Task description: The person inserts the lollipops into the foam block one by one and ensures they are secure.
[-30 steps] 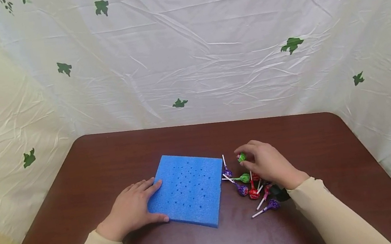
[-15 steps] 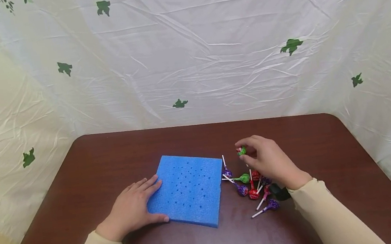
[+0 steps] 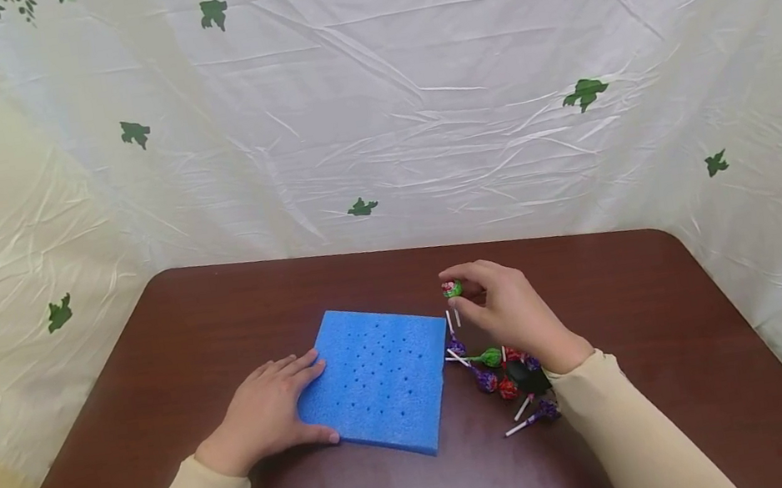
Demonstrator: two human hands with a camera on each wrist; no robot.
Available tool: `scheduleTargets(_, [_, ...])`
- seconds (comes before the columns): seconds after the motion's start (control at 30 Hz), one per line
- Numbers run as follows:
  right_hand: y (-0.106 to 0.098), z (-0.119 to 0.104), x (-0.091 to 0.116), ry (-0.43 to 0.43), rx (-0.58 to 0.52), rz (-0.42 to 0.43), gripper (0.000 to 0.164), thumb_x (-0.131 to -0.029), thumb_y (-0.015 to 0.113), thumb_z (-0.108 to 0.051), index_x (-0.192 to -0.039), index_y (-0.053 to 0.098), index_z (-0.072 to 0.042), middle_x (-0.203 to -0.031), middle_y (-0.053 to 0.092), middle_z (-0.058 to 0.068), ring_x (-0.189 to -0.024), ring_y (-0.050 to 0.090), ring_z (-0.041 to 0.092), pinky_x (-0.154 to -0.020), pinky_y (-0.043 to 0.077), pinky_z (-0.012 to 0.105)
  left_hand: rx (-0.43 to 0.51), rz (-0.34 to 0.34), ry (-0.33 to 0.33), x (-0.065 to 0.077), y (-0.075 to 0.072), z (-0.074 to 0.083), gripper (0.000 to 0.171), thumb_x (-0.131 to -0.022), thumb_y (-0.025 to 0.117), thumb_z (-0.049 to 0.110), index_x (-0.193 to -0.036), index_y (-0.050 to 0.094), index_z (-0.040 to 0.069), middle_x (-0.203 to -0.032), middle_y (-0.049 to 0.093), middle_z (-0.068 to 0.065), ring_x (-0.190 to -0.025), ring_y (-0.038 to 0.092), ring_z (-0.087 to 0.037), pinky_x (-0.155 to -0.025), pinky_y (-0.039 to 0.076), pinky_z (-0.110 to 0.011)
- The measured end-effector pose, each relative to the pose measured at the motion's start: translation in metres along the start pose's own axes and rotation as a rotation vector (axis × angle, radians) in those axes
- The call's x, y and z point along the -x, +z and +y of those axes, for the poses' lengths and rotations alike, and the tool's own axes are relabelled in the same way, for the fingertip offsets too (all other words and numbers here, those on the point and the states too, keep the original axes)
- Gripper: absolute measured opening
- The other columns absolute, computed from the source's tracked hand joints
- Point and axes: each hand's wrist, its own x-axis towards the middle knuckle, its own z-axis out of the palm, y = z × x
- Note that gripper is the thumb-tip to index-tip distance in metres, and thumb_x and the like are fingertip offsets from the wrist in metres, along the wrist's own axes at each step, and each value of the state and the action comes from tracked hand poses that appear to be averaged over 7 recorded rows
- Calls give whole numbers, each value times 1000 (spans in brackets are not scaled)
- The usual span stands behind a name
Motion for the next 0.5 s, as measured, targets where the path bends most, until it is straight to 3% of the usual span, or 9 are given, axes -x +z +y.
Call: scheduleTargets(0.5, [49,-55,-30,8,-179,17,38,-91,74,-9,-128,66,-13,-102,70,-2,-83,68,10,-73,57,33,1,-20,-19,-3,-6,1,105,-60,78,77,-142,59,14,-150,48,-4,-137,44,-32,-111,32,-52])
